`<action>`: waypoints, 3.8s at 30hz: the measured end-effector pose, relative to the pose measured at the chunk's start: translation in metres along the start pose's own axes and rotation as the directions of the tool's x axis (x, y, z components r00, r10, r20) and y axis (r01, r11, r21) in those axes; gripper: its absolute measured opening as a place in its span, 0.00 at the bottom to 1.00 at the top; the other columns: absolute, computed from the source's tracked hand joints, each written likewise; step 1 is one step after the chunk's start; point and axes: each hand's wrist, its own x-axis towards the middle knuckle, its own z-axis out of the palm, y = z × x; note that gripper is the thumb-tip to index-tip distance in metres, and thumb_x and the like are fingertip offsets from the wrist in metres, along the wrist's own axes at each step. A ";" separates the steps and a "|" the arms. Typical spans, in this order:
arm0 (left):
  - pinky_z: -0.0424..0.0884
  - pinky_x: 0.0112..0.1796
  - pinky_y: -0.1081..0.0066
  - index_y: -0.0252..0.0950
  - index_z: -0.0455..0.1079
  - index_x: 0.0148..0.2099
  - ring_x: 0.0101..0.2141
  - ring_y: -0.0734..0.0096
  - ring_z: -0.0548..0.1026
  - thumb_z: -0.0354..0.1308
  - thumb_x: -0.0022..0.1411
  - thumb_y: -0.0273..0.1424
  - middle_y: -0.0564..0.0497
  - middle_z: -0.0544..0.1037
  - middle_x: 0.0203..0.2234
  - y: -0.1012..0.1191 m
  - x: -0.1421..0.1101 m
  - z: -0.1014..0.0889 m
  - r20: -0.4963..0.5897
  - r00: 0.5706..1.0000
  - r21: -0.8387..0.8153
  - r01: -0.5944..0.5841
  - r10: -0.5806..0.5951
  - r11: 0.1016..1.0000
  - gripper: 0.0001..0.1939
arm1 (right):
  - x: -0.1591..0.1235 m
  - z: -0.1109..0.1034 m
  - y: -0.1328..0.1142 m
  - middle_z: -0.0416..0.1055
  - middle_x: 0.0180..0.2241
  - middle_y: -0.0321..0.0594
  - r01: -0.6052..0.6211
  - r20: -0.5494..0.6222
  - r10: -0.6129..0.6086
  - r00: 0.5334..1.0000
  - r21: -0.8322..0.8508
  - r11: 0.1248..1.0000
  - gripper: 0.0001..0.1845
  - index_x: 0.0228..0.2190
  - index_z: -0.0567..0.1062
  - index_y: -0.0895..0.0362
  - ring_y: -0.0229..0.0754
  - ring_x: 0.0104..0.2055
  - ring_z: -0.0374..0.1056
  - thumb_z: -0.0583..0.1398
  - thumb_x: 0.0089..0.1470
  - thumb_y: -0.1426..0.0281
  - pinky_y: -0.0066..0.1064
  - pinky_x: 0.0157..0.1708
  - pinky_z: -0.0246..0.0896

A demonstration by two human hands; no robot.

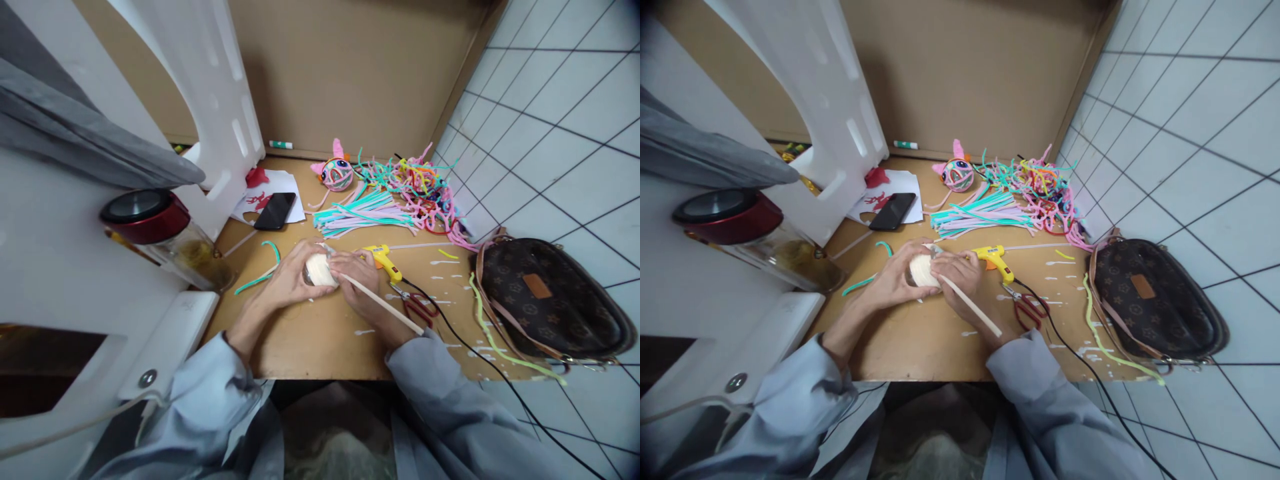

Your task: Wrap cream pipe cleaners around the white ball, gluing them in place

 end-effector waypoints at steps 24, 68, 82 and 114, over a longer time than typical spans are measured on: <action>0.61 0.60 0.49 0.40 0.65 0.51 0.63 0.46 0.63 0.74 0.43 0.40 0.39 0.66 0.60 -0.006 -0.001 -0.003 0.036 0.988 -0.310 0.156 -0.153 0.938 0.34 | 0.009 -0.010 -0.004 0.77 0.45 0.43 -0.138 -0.014 0.146 0.989 0.246 0.959 0.12 0.45 0.75 0.53 0.45 0.51 0.71 0.55 0.62 0.67 0.42 0.51 0.65; 0.70 0.52 0.56 0.38 0.66 0.48 0.51 0.53 0.73 0.72 0.37 0.39 0.43 0.72 0.54 -0.010 0.002 0.000 -0.029 0.892 -0.382 0.406 -0.450 0.830 0.34 | 0.013 -0.032 0.043 0.74 0.46 0.61 -0.524 0.124 0.847 0.517 -0.736 0.428 0.30 0.47 0.71 0.63 0.57 0.47 0.73 0.63 0.54 0.51 0.40 0.42 0.67; 0.73 0.42 0.63 0.39 0.64 0.47 0.42 0.60 0.75 0.70 0.38 0.39 0.49 0.75 0.42 -0.005 0.005 -0.004 0.017 0.873 -0.427 0.448 -0.488 0.786 0.32 | 0.016 -0.040 0.049 0.77 0.44 0.56 -0.670 -0.020 0.866 0.500 -0.643 0.372 0.23 0.46 0.75 0.61 0.56 0.46 0.75 0.59 0.53 0.59 0.38 0.41 0.66; 0.73 0.46 0.60 0.37 0.64 0.46 0.47 0.55 0.75 0.73 0.35 0.38 0.45 0.74 0.48 -0.005 0.007 -0.007 0.057 0.873 -0.490 0.447 -0.484 0.749 0.35 | 0.003 -0.018 0.038 0.75 0.34 0.42 -0.193 -0.273 0.127 0.954 -0.230 0.954 0.14 0.42 0.69 0.55 0.46 0.36 0.73 0.62 0.55 0.65 0.35 0.35 0.70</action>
